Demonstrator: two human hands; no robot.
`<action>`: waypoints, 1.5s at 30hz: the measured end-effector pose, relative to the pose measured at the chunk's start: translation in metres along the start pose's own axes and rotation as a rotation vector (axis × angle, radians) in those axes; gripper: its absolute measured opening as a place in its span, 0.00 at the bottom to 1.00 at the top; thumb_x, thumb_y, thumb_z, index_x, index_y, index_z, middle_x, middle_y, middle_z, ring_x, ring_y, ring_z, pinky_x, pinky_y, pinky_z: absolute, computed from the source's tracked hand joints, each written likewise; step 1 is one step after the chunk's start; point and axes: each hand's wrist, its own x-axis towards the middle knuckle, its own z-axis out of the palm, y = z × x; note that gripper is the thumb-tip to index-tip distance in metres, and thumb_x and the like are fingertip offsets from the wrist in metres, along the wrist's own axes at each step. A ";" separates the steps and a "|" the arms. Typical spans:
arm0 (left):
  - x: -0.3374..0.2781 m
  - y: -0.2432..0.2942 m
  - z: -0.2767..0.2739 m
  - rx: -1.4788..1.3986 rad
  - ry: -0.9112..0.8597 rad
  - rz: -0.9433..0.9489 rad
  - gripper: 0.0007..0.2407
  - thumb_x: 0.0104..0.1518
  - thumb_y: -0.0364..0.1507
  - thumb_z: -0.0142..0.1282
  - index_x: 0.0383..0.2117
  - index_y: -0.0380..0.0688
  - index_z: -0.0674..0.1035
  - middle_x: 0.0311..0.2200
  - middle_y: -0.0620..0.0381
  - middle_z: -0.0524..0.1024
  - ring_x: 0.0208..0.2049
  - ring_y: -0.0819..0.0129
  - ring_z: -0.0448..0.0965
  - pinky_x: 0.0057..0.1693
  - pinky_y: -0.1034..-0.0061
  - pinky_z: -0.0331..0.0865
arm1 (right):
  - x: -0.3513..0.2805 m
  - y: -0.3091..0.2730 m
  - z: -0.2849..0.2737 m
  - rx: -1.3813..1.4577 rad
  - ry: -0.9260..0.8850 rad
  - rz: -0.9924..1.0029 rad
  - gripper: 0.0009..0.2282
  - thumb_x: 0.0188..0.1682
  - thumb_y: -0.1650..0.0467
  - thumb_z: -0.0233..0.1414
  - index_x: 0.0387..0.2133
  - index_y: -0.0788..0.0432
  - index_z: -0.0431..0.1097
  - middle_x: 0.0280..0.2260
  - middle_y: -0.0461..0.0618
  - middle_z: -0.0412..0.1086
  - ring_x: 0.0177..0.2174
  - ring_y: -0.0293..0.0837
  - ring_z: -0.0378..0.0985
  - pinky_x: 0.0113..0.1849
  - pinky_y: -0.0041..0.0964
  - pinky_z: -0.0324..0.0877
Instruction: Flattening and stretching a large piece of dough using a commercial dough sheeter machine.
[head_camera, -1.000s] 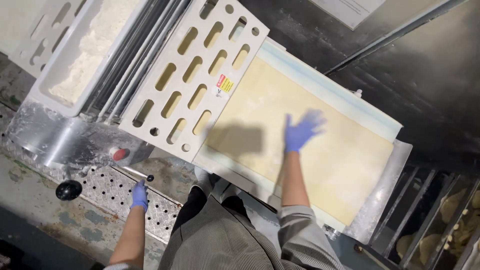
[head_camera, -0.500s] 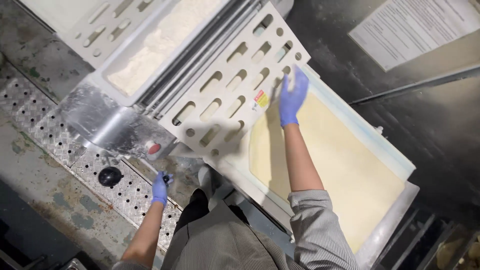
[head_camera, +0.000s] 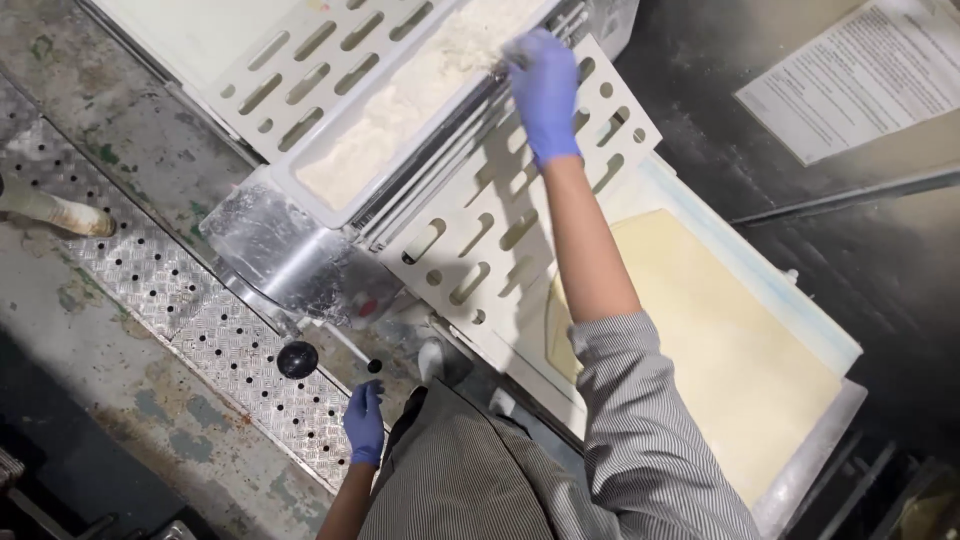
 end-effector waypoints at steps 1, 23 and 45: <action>-0.012 0.005 -0.001 0.029 -0.039 -0.013 0.12 0.68 0.31 0.45 0.44 0.38 0.81 0.36 0.51 0.83 0.35 0.68 0.82 0.46 0.73 0.74 | 0.001 -0.025 -0.051 0.031 0.139 -0.083 0.06 0.42 0.78 0.62 0.33 0.64 0.77 0.36 0.56 0.76 0.34 0.54 0.81 0.39 0.42 0.75; -0.022 0.153 0.402 0.336 -0.353 0.848 0.14 0.61 0.22 0.51 0.52 0.45 0.80 0.46 0.48 0.78 0.52 0.51 0.78 0.61 0.60 0.73 | -0.229 0.218 -0.167 -0.340 -0.603 0.164 0.26 0.61 0.59 0.46 0.68 0.60 0.56 0.70 0.60 0.48 0.69 0.64 0.45 0.66 0.64 0.38; -0.104 0.230 0.348 0.713 -0.115 0.929 0.14 0.56 0.37 0.57 0.43 0.43 0.80 0.49 0.47 0.79 0.51 0.45 0.75 0.56 0.56 0.66 | -0.257 0.191 -0.181 0.192 -0.737 -0.291 0.13 0.49 0.62 0.56 0.41 0.56 0.77 0.47 0.54 0.75 0.53 0.54 0.71 0.63 0.51 0.58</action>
